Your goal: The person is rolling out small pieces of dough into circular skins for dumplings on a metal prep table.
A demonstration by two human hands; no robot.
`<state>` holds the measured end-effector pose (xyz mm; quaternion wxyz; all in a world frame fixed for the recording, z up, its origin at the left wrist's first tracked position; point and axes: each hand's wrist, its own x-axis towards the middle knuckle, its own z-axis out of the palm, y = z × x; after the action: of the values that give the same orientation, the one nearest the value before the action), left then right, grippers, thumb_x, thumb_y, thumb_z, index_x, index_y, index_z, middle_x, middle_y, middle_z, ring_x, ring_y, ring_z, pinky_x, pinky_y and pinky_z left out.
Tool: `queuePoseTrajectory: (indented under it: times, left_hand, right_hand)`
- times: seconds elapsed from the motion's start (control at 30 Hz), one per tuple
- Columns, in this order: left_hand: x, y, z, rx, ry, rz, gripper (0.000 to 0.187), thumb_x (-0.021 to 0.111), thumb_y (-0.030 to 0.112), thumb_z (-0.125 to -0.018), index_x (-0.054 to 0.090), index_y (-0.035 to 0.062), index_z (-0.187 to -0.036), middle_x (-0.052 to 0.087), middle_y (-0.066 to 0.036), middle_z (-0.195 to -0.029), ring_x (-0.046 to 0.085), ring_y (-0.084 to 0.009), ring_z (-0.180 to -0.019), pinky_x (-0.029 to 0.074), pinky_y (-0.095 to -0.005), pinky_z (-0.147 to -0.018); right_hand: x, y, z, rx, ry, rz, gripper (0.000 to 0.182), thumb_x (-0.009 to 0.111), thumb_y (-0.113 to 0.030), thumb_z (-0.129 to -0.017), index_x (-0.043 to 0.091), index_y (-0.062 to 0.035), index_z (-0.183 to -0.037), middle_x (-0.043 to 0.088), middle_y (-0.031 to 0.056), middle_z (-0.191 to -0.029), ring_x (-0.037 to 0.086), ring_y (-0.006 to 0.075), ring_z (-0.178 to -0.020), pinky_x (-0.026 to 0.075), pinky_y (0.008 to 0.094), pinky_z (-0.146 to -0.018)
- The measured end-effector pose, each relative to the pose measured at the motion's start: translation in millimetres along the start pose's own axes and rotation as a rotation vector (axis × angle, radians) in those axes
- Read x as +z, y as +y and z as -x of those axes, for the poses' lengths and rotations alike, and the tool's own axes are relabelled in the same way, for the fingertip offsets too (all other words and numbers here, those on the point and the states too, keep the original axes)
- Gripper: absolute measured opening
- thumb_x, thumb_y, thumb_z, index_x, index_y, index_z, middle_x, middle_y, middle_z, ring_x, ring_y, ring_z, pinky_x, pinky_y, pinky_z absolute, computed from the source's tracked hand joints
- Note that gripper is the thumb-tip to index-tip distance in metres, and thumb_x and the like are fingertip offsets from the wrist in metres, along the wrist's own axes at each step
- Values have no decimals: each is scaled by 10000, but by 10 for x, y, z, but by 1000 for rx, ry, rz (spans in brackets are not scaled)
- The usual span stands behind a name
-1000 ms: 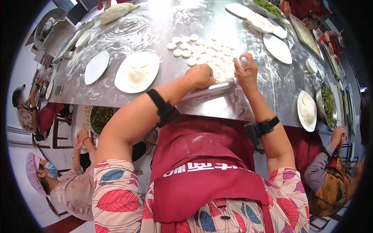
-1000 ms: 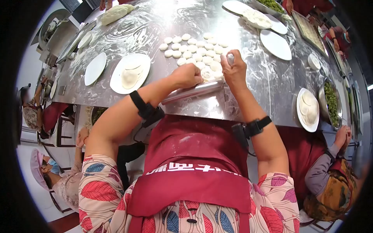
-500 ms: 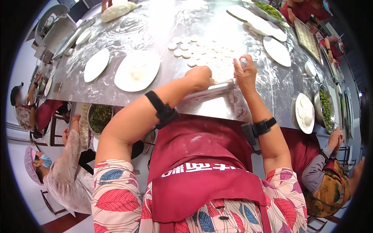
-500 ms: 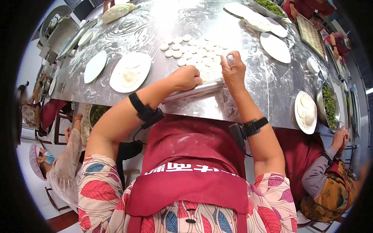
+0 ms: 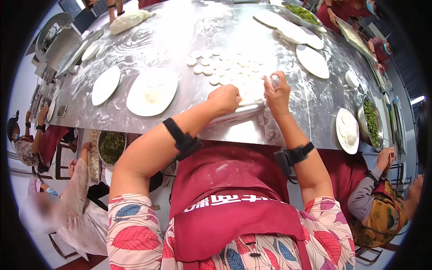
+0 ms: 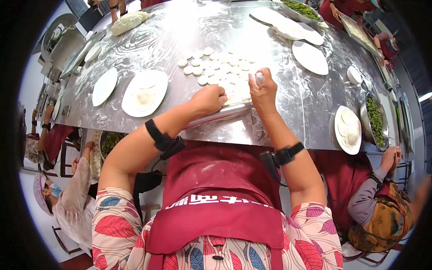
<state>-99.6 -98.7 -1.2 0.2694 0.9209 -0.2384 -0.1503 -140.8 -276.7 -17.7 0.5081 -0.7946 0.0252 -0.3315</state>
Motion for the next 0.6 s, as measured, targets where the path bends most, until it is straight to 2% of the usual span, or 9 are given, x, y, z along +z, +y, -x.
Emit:
queuePoseTrajectory:
  times: [0.03, 0.07, 0.17, 0.2, 0.3, 0.43, 0.5, 0.53, 0.6]
  left_hand:
    - [-38, 67, -26, -48, 2, -25, 214, 636, 207, -793, 686, 31, -905, 674, -180, -843, 651, -302, -846, 497, -377, -743]
    - [23, 5, -107, 7, -25, 16, 193, 658, 217, -774, 681, 43, -853, 671, -173, -827, 647, -300, -828, 494, -385, -725]
    - [8, 38, -71, 109, -107, -103, 193, 685, 228, -758, 663, 39, -789, 665, -162, -790, 641, -297, -776, 489, -390, -696]
    - [83, -58, -125, 133, -74, -62, 198, 692, 224, -750, 643, 32, -760, 654, -157, -760, 634, -289, -740, 483, -389, -670]
    - [37, -147, -38, 67, -103, 100, 225, 692, 252, -755, 675, 56, -863, 666, -166, -843, 641, -317, -846, 498, -390, -737]
    - [-6, -101, 81, 119, -98, 139, 191, 674, 206, -759, 658, 27, -826, 651, -179, -778, 635, -278, -734, 482, -381, -667]
    - [37, -67, 4, 91, -12, 63, 197, 667, 206, -767, 661, 21, -834, 652, -177, -774, 633, -269, -724, 482, -379, -669]
    - [39, -42, -57, 63, 14, 19, 193, 654, 201, -773, 662, 17, -832, 652, -175, -762, 632, -270, -722, 482, -377, -679]
    - [37, -39, -133, 112, -63, 25, 174, 654, 180, -763, 662, 17, -821, 653, -174, -755, 633, -275, -719, 482, -376, -677]
  right_hand:
    - [36, 47, -39, -20, 5, 24, 151, 625, -78, -858, 480, -49, -886, 532, 47, -592, 510, 102, -475, 403, 266, -432]
    - [54, 90, -75, -42, 3, 50, 148, 625, -73, -855, 482, -47, -885, 533, 50, -592, 510, 104, -474, 404, 269, -432]
    - [-282, -151, 295, 98, -53, -35, 139, 604, -49, -857, 469, -50, -894, 534, 46, -607, 527, 109, -486, 412, 264, -433]
    - [-393, -266, 460, 123, -68, -85, 134, 589, -30, -864, 461, -56, -898, 527, 35, -618, 532, 101, -494, 412, 249, -429]
    - [-506, -283, 767, 56, -43, -179, 135, 581, -10, -868, 459, -65, -893, 520, 19, -645, 524, 85, -493, 406, 225, -427]
    - [-253, -171, 320, 109, -21, -73, 147, 612, -46, -859, 468, -55, -890, 528, 37, -639, 518, 103, -489, 415, 258, -441]
    - [1, 26, 30, -17, 40, 60, 150, 624, -76, -851, 481, -50, -888, 521, 109, -611, 520, 161, -513, 424, 312, -491]
    - [55, 40, -47, 13, 12, 57, 156, 628, -82, -848, 481, -51, -893, 511, 123, -610, 524, 167, -511, 424, 319, -491]
    - [37, 45, -61, 27, -4, 65, 163, 630, -87, -846, 480, -51, -899, 507, 127, -607, 529, 168, -506, 424, 320, -485]
